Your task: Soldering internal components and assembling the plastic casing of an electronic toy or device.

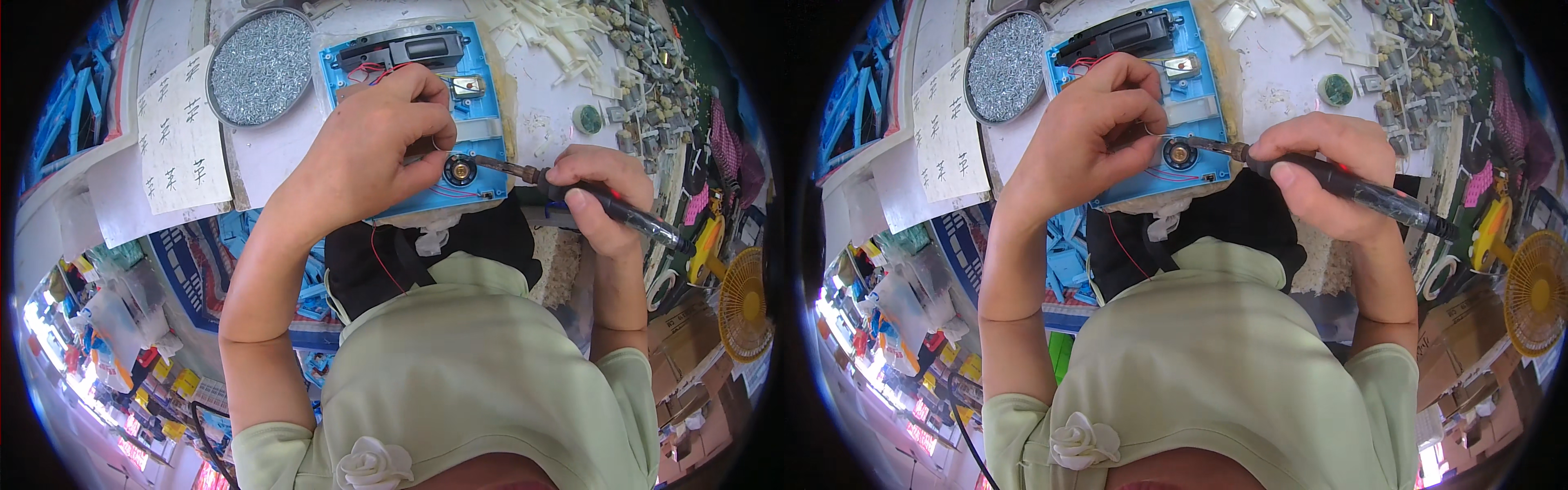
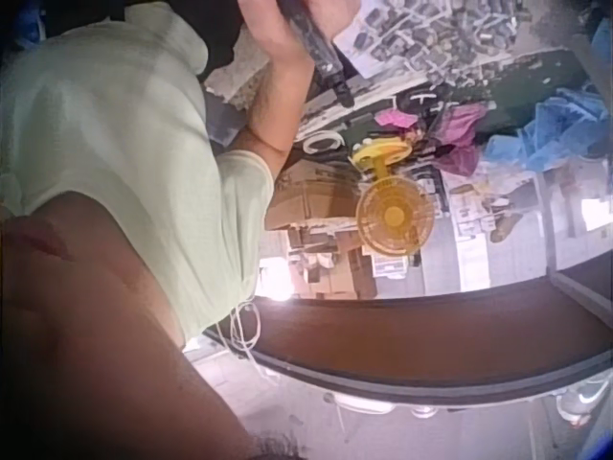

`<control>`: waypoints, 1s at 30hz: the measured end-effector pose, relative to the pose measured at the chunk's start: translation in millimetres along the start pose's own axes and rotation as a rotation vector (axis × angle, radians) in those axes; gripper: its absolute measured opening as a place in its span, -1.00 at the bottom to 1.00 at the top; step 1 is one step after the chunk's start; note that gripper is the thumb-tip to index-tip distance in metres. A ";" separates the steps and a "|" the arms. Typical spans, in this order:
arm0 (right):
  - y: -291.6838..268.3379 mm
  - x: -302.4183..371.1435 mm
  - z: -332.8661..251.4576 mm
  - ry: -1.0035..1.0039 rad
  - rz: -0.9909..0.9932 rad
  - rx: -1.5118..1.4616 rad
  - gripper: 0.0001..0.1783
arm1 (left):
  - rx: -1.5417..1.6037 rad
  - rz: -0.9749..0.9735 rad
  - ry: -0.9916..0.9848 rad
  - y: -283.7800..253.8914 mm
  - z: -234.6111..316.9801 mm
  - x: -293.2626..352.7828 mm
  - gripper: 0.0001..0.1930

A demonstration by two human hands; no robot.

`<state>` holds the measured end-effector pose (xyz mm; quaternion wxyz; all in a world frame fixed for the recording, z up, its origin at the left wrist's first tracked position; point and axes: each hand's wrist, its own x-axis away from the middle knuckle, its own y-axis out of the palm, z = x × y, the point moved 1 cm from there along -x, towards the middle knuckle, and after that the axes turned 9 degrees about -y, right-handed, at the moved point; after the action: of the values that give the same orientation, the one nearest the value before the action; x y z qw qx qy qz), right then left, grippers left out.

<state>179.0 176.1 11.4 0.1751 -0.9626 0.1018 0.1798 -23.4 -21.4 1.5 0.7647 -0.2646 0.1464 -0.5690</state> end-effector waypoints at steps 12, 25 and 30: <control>1.2 -5.5 0.8 0.005 -0.047 0.010 -0.80 | -0.052 -0.046 0.025 -3.3 1.1 -3.1 -0.83; -3.0 -4.0 1.1 -0.046 -0.045 0.053 -0.79 | -0.057 -0.055 0.064 -3.6 -2.1 -5.1 -0.82; -6.7 -2.0 -0.7 -0.050 -0.036 0.065 -0.78 | -0.053 -0.052 0.063 -3.6 -1.8 -5.0 -0.82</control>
<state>179.2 182.3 14.8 0.2120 -0.9533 0.0856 0.1973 -28.7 -17.8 1.6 0.7374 -0.2704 0.1782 -0.5927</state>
